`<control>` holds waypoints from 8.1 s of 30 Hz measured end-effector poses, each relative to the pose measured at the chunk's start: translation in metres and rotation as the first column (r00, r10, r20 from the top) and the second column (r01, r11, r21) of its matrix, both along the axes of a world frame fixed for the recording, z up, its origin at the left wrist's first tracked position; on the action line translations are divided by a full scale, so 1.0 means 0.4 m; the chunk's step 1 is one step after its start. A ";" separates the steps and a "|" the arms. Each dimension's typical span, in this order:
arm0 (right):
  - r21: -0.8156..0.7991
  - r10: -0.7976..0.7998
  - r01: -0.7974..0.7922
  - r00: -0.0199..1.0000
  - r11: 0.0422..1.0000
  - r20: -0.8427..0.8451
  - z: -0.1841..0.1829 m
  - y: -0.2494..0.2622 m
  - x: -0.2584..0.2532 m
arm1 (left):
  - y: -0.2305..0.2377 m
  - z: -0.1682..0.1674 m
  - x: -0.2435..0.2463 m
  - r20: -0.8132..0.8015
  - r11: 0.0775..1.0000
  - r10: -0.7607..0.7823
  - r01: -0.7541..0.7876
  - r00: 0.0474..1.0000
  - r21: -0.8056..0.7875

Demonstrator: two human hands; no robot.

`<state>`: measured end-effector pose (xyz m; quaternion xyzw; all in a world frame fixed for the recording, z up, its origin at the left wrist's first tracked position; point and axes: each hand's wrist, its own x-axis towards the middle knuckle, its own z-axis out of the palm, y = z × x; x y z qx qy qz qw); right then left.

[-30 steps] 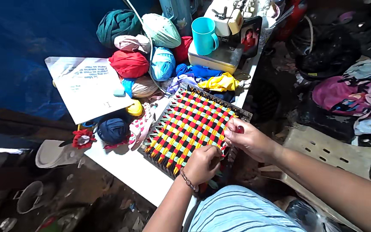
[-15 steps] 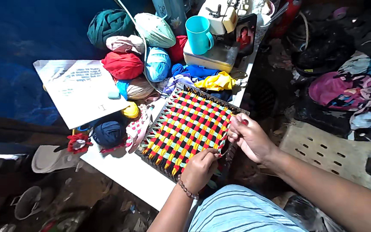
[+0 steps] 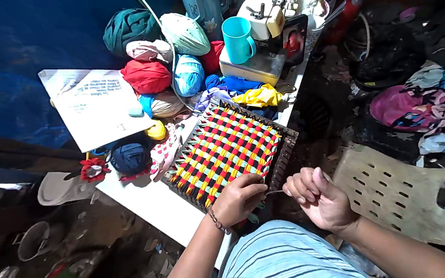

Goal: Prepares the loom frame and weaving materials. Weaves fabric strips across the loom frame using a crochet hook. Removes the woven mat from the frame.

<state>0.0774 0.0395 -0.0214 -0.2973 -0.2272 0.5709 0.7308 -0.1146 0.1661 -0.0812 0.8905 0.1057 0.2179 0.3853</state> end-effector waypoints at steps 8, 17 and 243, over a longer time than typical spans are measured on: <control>0.283 0.136 -0.339 0.821 0.897 0.554 -0.072 -0.030 0.026 | -0.012 -0.014 0.002 0.041 0.991 0.007 -0.012 0.999 0.132; 0.337 0.077 -0.631 0.535 0.699 0.841 -0.102 -0.041 0.045 | -0.039 -0.004 -0.001 -0.038 0.982 0.066 -0.058 0.997 0.177; -0.528 -0.745 0.561 0.623 0.637 -0.236 0.017 -0.049 -0.178 | -0.067 -0.019 -0.069 0.103 0.982 -0.010 -0.010 0.995 0.190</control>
